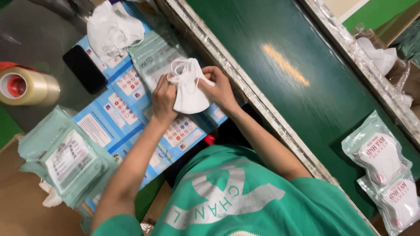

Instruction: Manually inserting face masks into individual plastic packaging bags and placing them onto a conveyor belt.

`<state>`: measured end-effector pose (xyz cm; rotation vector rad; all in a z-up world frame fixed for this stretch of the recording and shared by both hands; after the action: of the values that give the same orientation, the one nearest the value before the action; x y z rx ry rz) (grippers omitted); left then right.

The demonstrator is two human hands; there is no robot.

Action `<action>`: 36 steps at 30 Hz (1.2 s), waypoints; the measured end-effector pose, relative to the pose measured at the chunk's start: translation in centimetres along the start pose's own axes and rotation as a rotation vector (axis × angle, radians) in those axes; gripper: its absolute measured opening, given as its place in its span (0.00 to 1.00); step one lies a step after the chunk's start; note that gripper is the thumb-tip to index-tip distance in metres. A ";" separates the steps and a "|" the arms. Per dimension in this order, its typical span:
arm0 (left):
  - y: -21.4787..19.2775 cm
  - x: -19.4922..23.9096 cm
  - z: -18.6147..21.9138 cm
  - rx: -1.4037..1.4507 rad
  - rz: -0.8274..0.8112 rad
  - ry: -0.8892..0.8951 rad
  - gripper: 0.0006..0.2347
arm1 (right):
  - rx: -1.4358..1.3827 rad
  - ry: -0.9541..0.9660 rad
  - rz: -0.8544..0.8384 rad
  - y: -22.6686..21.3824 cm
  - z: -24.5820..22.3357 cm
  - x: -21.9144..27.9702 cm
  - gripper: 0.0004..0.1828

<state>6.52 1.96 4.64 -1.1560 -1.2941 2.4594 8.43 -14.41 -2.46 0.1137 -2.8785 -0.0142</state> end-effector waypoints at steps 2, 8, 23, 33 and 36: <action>-1.2 -0.2 0.6 0.051 0.095 -0.038 0.08 | -0.058 0.101 -0.080 0.5 -0.4 -0.3 0.13; -2.7 0.1 -0.8 0.155 0.196 -0.247 0.08 | 0.249 -0.024 -0.133 0.8 -2.2 -0.1 0.11; -7.6 -2.5 2.5 0.337 0.627 -0.262 0.17 | 0.160 -0.331 0.058 -3.1 -9.1 -0.3 0.15; 4.1 1.8 1.5 0.931 0.625 -0.801 0.19 | 0.130 -0.566 0.426 -3.2 -9.4 1.6 0.42; 3.8 1.5 0.0 0.948 0.525 -0.879 0.15 | -0.476 0.006 -0.064 -2.2 -3.9 0.3 0.31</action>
<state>6.29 0.23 0.96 -0.1359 0.3259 3.4307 9.27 -16.63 1.31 0.1116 -2.7745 -0.6998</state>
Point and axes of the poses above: each hand's wrist, its own x-axis away from the middle knuckle, its own y-axis out of the palm, z = x × y, the point moved 8 cm from there along -x, towards the middle knuckle, and after that the axes turned 9 degrees about y, right-handed, at the moved point
